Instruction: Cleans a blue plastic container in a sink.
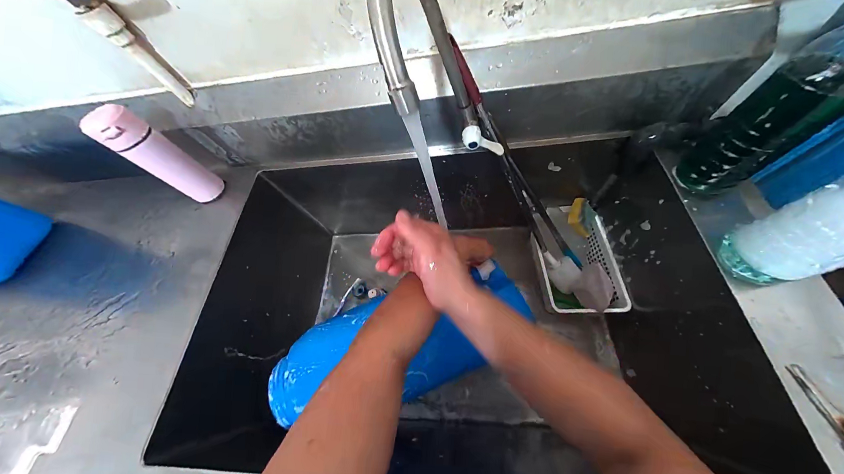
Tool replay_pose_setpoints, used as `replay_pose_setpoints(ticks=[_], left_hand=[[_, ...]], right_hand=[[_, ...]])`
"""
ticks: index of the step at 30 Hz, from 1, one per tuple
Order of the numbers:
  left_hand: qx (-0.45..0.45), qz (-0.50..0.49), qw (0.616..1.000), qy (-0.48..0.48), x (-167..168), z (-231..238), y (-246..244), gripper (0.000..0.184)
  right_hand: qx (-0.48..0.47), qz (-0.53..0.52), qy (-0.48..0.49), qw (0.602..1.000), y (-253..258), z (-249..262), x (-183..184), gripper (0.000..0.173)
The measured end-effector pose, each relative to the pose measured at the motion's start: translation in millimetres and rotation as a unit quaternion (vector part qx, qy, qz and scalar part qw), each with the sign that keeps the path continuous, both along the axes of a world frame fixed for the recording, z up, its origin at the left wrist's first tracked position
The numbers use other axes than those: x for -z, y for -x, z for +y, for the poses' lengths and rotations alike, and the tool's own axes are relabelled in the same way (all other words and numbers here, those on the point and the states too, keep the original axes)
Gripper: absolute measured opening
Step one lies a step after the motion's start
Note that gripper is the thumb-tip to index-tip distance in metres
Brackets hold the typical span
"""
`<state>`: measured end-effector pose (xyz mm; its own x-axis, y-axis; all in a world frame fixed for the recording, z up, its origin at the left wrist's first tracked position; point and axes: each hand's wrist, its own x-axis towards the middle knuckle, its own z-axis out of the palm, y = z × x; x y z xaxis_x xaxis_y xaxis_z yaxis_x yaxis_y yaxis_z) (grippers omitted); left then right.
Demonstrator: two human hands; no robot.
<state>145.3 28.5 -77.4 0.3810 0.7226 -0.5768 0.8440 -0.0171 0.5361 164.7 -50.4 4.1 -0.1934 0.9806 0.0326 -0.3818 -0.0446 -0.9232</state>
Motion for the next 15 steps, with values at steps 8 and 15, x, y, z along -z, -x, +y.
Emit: replay_pose_setpoints(ticks=[8, 15], left_hand=[[0.047, -0.035, 0.971, -0.231, -73, -59, 53, 0.038], [0.173, -0.193, 0.883, -0.39, -28, -73, 77, 0.016]], right_hand=[[0.219, -0.346, -0.326, 0.852, 11, -11, 89, 0.054], [0.021, -0.607, -0.266, 0.748, 11, 129, 107, 0.044]])
